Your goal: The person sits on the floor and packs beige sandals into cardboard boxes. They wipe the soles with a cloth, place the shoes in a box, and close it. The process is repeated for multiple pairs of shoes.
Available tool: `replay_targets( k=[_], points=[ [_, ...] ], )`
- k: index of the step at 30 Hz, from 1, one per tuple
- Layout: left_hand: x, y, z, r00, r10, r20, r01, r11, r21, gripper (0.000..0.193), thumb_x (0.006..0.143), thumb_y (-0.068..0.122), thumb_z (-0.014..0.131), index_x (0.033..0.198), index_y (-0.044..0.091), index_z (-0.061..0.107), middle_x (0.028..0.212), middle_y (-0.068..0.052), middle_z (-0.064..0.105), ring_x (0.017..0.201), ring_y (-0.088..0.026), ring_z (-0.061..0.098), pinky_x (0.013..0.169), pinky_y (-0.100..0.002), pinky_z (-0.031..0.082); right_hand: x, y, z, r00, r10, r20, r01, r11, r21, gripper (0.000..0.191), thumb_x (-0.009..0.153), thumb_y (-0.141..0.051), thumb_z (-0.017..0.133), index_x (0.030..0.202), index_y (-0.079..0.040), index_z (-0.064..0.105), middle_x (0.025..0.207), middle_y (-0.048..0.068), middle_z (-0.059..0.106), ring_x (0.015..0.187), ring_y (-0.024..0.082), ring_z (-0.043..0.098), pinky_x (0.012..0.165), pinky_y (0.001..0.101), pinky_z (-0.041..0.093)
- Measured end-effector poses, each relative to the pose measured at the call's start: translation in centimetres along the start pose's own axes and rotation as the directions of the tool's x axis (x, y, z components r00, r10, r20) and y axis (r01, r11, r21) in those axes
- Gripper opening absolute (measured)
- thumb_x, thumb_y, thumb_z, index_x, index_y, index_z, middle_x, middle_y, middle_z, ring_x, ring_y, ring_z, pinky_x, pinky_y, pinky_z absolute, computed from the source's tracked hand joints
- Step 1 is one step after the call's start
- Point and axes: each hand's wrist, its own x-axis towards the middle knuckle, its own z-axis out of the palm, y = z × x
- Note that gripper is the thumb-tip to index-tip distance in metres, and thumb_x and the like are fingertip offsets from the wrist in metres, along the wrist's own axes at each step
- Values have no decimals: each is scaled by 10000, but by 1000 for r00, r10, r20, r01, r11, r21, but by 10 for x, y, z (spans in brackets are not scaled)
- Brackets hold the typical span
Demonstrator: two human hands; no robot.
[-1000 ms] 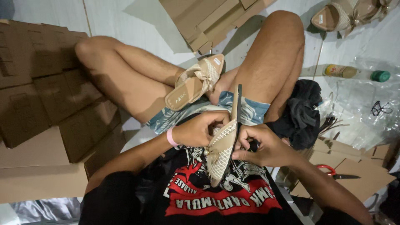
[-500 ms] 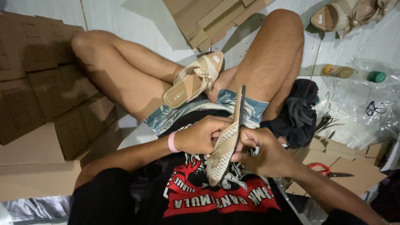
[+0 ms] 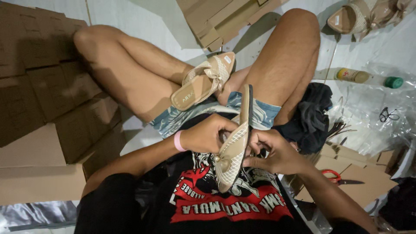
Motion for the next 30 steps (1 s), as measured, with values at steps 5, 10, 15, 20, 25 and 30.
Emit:
replay_targets(
  k=[5, 10, 15, 20, 25, 30],
  points=[
    [1, 12, 2, 999, 15, -38, -11, 996, 93, 365, 794, 106, 857, 1116, -5, 727, 975, -36, 756, 882, -39, 649, 791, -250, 570, -1, -9, 1, 999, -15, 31, 15, 1000, -5, 415, 802, -63, 880, 790, -91, 467, 833, 31, 669, 755, 61, 597, 598, 246, 454],
    [0, 22, 8, 999, 30, -23, -28, 997, 76, 390, 730, 66, 847, 1089, 8, 707, 920, -74, 702, 808, -74, 596, 735, -251, 517, -3, -19, 6, 999, -30, 14, 31, 998, -62, 482, 803, -19, 869, 794, -84, 392, 818, 35, 656, 761, 93, 573, 626, 270, 466],
    [0, 20, 17, 1000, -13, 14, 14, 999, -41, 335, 738, -45, 778, 1070, -2, 761, 937, -68, 757, 780, -65, 578, 708, -236, 481, -10, -32, 17, 991, 125, -58, -131, 982, -134, 390, 793, -26, 906, 842, -55, 521, 739, 63, 561, 717, 107, 559, 635, 283, 462],
    [-4, 6, 17, 999, 32, 36, -28, 994, -107, 218, 846, -11, 822, 1055, -2, 761, 906, -31, 759, 782, -42, 628, 690, -220, 517, -15, -36, 25, 974, 200, -102, -206, 977, -54, 228, 820, 17, 809, 824, -44, 589, 766, 37, 711, 728, 81, 630, 618, 275, 501],
    [2, -12, 8, 1000, -6, -21, 3, 985, -171, 298, 811, -24, 815, 1090, -43, 713, 951, -34, 687, 909, -52, 595, 815, -245, 547, -5, -13, 16, 992, 79, -100, -86, 994, -65, 260, 783, 3, 850, 848, -60, 606, 785, 44, 687, 663, 84, 531, 597, 265, 427],
    [-9, -19, 0, 999, -42, -14, 38, 968, -249, 329, 820, -17, 805, 1131, -36, 700, 1040, -2, 713, 961, -42, 615, 863, -249, 553, -3, 13, 25, 996, -11, -86, 36, 957, 288, 458, 838, 19, 821, 780, -99, 382, 900, 54, 629, 830, 94, 606, 690, 263, 504]
  ],
)
